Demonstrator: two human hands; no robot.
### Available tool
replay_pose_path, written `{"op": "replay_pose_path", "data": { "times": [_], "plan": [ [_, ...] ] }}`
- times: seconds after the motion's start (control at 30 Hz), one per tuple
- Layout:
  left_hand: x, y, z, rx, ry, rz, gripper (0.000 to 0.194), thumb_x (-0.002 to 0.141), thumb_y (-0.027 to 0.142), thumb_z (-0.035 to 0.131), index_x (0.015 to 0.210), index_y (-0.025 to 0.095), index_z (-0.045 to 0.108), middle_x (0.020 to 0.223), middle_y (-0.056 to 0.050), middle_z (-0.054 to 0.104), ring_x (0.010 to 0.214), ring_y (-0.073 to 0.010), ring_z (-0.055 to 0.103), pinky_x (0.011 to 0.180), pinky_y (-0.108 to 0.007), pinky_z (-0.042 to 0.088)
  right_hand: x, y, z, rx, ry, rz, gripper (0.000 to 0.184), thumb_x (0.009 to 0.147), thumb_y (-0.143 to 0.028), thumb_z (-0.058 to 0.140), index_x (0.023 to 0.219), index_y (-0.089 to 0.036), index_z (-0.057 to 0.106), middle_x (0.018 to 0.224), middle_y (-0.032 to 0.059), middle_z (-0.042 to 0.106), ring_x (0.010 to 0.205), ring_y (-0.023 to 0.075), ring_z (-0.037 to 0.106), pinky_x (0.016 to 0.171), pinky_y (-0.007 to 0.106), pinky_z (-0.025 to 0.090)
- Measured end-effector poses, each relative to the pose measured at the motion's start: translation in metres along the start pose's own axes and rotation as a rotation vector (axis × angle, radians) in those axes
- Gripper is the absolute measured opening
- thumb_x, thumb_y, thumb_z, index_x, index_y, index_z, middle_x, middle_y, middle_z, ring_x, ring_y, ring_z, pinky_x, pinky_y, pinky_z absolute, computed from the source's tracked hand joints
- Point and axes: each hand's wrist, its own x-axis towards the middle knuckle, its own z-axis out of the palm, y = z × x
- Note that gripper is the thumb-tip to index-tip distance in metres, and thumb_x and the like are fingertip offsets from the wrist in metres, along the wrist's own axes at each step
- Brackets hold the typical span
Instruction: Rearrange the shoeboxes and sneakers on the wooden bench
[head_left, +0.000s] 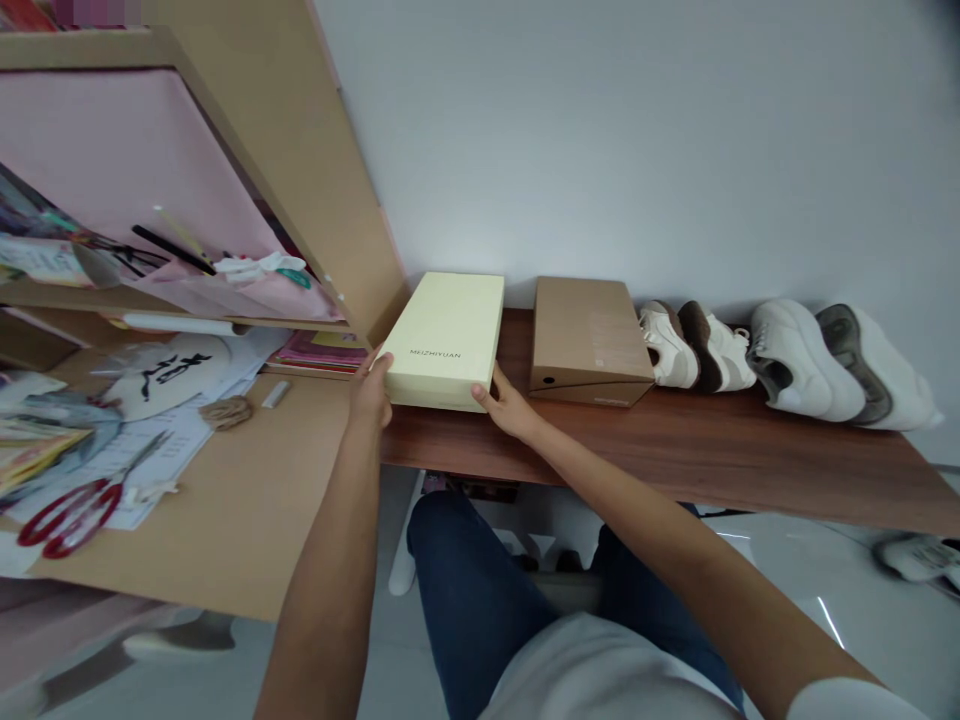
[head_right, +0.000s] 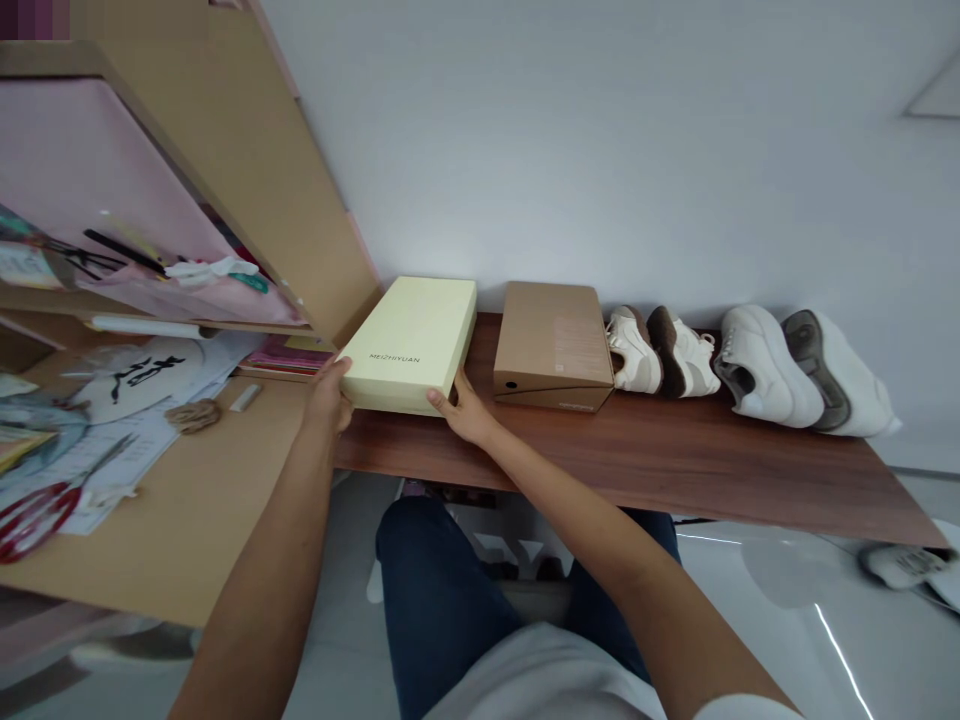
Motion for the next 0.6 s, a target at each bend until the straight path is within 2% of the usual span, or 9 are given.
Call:
{"op": "replay_pose_path", "data": {
  "times": [0.27, 0.47, 0.53, 0.6],
  "plan": [
    [0.002, -0.011, 0.000, 0.015, 0.018, 0.033, 0.039, 0.066, 0.035, 0.077, 0.101, 0.019, 0.071, 0.102, -0.008, 0.074, 0.100, -0.0228, 0.068, 0.088, -0.033, 0.054, 0.002, 0.008, -0.003, 0.026, -0.017, 0.030, 0.094, 0.083, -0.077, 0.049, 0.157, -0.024, 0.025, 0.160, 0.0065, 0.034, 0.148, 0.0236, 0.031, 0.123, 0.040, 0.020],
    [0.001, -0.021, 0.002, 0.008, 0.018, 0.050, 0.038, 0.067, 0.036, 0.077, 0.101, 0.019, 0.071, 0.107, -0.008, 0.073, 0.102, -0.0215, 0.067, 0.090, -0.032, 0.052, 0.003, 0.015, -0.004, 0.073, -0.038, 0.074, 0.094, 0.083, -0.077, 0.049, 0.157, -0.023, 0.026, 0.154, 0.0086, 0.044, 0.143, 0.0245, 0.040, 0.121, 0.042, 0.026],
    [0.001, -0.018, 0.002, 0.019, 0.030, 0.034, 0.037, 0.068, 0.033, 0.076, 0.102, 0.019, 0.071, 0.107, -0.008, 0.073, 0.101, -0.0204, 0.067, 0.088, -0.031, 0.053, 0.002, 0.012, -0.006, 0.051, -0.032, 0.113, 0.096, 0.082, -0.078, 0.050, 0.157, -0.022, 0.026, 0.155, 0.0093, 0.043, 0.144, 0.0255, 0.038, 0.122, 0.042, 0.024],
    [0.003, -0.010, 0.001, 0.042, 0.058, -0.008, 0.035, 0.069, 0.031, 0.075, 0.102, 0.021, 0.070, 0.106, -0.007, 0.072, 0.098, -0.0202, 0.067, 0.082, -0.030, 0.054, 0.000, 0.005, -0.010, 0.002, -0.011, 0.178, 0.101, 0.080, -0.078, 0.053, 0.157, -0.020, 0.024, 0.158, 0.0106, 0.038, 0.148, 0.0274, 0.031, 0.124, 0.044, 0.020]
  ]
}}
